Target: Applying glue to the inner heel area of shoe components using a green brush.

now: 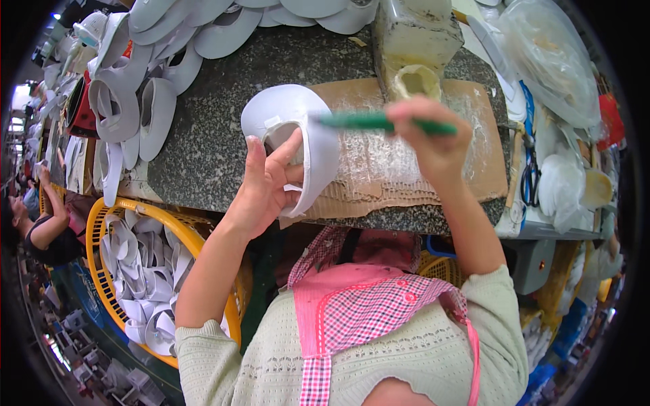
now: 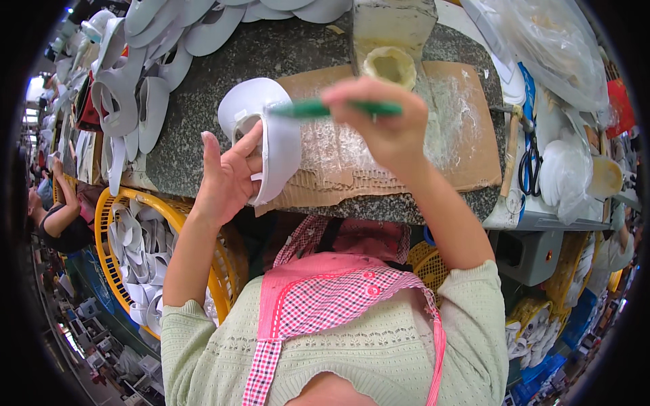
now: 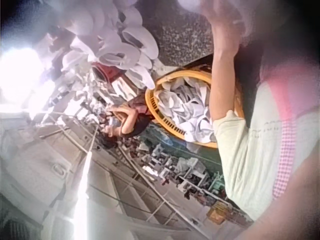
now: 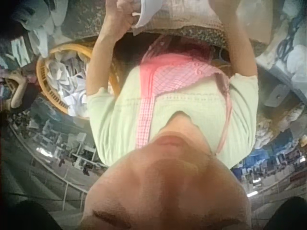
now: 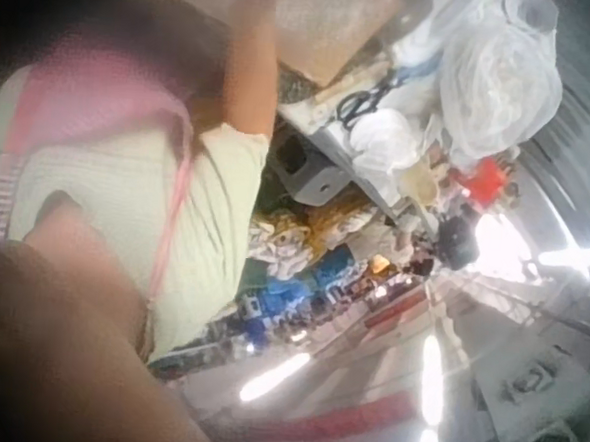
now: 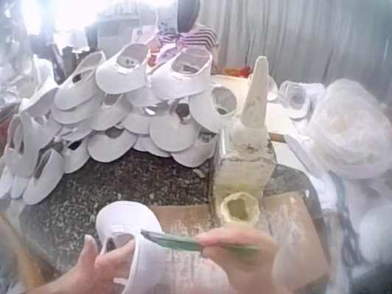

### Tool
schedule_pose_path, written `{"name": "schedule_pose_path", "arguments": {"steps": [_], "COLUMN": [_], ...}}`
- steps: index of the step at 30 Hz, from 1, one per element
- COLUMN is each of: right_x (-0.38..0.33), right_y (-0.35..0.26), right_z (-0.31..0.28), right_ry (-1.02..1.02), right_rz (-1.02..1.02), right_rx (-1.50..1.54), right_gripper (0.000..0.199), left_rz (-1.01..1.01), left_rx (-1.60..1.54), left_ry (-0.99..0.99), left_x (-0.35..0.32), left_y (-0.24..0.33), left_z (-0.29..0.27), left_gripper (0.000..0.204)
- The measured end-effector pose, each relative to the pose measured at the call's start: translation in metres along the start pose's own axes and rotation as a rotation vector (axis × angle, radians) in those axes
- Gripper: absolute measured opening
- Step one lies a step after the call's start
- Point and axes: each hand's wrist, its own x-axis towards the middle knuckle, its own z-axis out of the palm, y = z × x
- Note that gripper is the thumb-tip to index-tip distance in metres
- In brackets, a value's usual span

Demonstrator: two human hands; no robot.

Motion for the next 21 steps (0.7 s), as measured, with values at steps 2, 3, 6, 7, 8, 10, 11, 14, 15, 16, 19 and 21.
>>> {"name": "schedule_pose_path", "arguments": {"steps": [2,3,6,7,8,10,11,14,15,16,19,21], "right_x": [0.01,0.008,-0.029,-0.037,-0.038,-0.031,-0.03,-0.009,-0.007,-0.009,-0.008,-0.011], "right_y": [0.003,0.011,-0.005,-0.009,-0.012,-0.021,-0.019,-0.003,0.003,0.0,-0.01,-0.017], "right_z": [0.006,0.009,0.014,0.015,0.011,0.0,-0.011,-0.064,-0.081,-0.087,-0.098,-0.109], "right_ry": [0.003,-0.115,-0.287,-0.348,-0.344,-0.303,-0.137,0.191,0.213,0.226,0.061,0.317], "right_rz": [-0.058,-0.137,-0.157,-0.11,-0.103,-0.097,-0.078,-0.111,-0.113,-0.112,-0.008,0.002], "right_rx": [-0.107,-0.197,-0.165,-0.085,-0.086,-0.007,-0.001,-0.452,-0.705,-0.71,-0.457,-0.424], "right_gripper": [0.014,0.014,0.013,0.013,0.013,0.01,0.01,0.012,0.013,0.013,0.013,0.012], "left_rz": [0.008,0.028,0.055,0.056,0.048,0.131,0.13,0.261,0.269,0.316,0.527,0.831], "left_rx": [0.007,-0.092,-0.218,-0.238,-0.238,-0.304,-0.297,1.189,1.195,1.328,1.479,1.559], "left_ry": [-0.025,0.016,0.044,0.023,0.021,0.033,0.03,0.228,0.202,0.148,-0.016,-0.107], "left_x": [0.005,0.009,0.012,0.012,0.014,0.017,0.016,0.018,0.019,0.013,-0.009,-0.01], "left_y": [0.002,0.001,-0.001,-0.002,0.0,0.011,0.012,0.036,0.04,0.043,0.037,0.017], "left_z": [0.0,-0.002,-0.003,-0.002,0.0,0.002,-0.001,0.009,0.016,0.014,0.0,-0.005], "left_gripper": [0.099,0.099,0.097,0.097,0.097,0.083,0.083,0.036,0.036,0.032,0.022,0.024]}}
